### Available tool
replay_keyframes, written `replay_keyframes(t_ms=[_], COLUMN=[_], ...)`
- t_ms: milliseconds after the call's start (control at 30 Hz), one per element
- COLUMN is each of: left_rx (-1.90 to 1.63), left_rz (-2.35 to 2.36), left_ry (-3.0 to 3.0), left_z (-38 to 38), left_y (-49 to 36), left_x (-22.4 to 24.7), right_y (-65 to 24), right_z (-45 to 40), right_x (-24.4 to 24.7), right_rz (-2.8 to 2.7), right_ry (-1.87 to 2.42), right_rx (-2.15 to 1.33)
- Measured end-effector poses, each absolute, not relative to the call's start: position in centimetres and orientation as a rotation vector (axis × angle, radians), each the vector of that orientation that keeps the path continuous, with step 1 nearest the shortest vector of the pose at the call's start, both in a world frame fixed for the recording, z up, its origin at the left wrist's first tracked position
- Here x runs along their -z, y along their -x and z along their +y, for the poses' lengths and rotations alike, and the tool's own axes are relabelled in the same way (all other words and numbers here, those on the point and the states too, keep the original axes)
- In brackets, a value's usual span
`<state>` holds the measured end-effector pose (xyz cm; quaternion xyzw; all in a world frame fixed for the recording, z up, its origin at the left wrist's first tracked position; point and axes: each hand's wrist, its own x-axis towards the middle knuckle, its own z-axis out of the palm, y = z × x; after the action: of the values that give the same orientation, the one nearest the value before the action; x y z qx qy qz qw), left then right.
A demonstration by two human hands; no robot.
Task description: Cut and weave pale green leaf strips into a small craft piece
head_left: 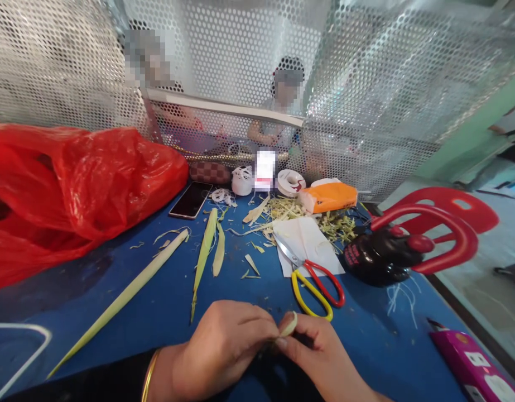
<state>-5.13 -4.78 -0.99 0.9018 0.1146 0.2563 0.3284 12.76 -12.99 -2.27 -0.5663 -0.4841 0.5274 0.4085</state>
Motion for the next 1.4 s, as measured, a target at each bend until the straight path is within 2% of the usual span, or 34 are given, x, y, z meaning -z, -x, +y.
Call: replay_keyframes(t_ms=[133,233,400,533,700,767,867,1167,1400], left_rx=[-0.751,-0.782,-0.768,-0.777,-0.855,-0.839,-0.795,-0.847,-0.965], left_rz=[0.263,0.321,0.593,0.662,0.559,0.473,0.415,0.499,0.476], left_ry=[-2.495,-2.487,-2.44,-2.466,-2.406,-2.393,-2.378,-2.367,-2.356], left_z=[-4.6,-4.1,-3.6,-3.5,-4.1,-4.3,-4.5,-3.9,-4.0], left_y=[5.1,5.0,4.9,4.9,4.8,4.8,4.9,4.9,4.9], left_x=[1.4,2.0,3.1,3.9,4.0,3.7,3.1,3.1,3.3], right_y=[-12.5,-12.6,-13.9,-15.6,-17.6,-18.0,-17.8,-14.5,-14.8], right_z=[-12.7,-12.6,-12.4,-11.7,-8.6,-6.2,-1.5,10.0,10.3], right_x=[2.3,2.2,1.9,1.1,-0.1,-0.5,-0.7,0.6,-0.2], right_rz=[-1.205,-1.321,-1.619,-1.623,-1.839,-2.05,-2.162,-2.532,-2.22], right_ry=[1.41,1.461,1.538,1.583,1.65,1.733,1.755,1.634,1.594], right_rx=[-1.337,-1.219,-0.87,-0.496,-0.165,0.076,0.205,0.389,0.361])
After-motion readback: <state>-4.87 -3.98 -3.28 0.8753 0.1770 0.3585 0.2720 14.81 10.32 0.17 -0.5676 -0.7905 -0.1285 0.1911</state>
